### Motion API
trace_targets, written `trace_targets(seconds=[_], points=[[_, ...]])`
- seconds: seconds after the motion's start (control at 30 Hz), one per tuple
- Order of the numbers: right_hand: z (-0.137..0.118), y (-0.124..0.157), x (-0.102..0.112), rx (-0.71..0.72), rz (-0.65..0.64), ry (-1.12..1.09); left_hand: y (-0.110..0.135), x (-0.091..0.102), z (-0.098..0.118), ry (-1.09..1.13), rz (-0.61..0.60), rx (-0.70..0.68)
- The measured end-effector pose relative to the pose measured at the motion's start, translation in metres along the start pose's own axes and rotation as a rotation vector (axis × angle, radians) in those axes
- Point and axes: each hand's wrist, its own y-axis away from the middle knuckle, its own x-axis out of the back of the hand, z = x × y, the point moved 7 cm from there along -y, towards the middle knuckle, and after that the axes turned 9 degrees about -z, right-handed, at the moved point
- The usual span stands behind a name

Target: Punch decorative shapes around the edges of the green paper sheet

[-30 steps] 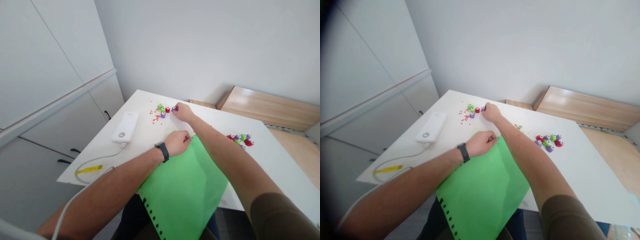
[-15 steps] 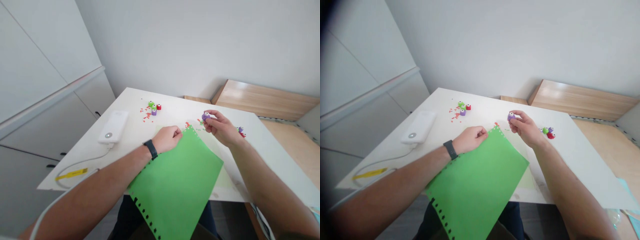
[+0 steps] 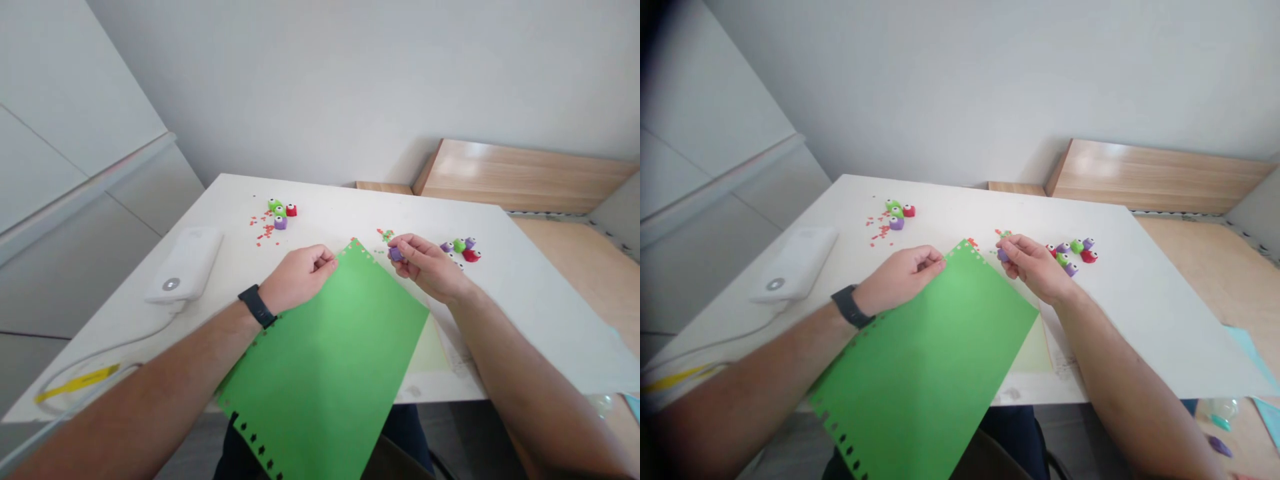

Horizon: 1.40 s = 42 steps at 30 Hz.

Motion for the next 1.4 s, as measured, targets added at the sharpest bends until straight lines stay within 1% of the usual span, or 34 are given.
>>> trace_targets(seconds=[0.2, 0.43, 0.57, 0.77, 0.93, 1.4], points=[[0.0015, 0.0033, 0.0036, 0.000, -0.027, 0.033, 0.0036, 0.0034, 0.0075, 0.027, -0.003, 0.006], [0.0046, 0.0033, 0.0063, -0.015, -0.038, 0.137, 0.0032, 0.0064, 0.0067, 0.020, 0.027, -0.005], [0.0060, 0.0027, 0.0090, -0.014, -0.037, 0.173, 0.0036, 0.0060, 0.0082, 0.028, 0.024, -0.010], [0.0054, 0.0039, 0.0062, -0.021, -0.063, 0.212, 0.0033, 0.0057, 0.0108, 0.035, 0.027, -0.010], [0.0055, 0.0045, 0.0060, -0.041, -0.053, 0.273, 0.0035, 0.0056, 0.0104, 0.025, 0.029, -0.015], [0.0058, 0.0058, 0.0043, -0.052, -0.052, 0.281, 0.0037, 0.0040, 0.0109, 0.016, 0.017, 0.003]])
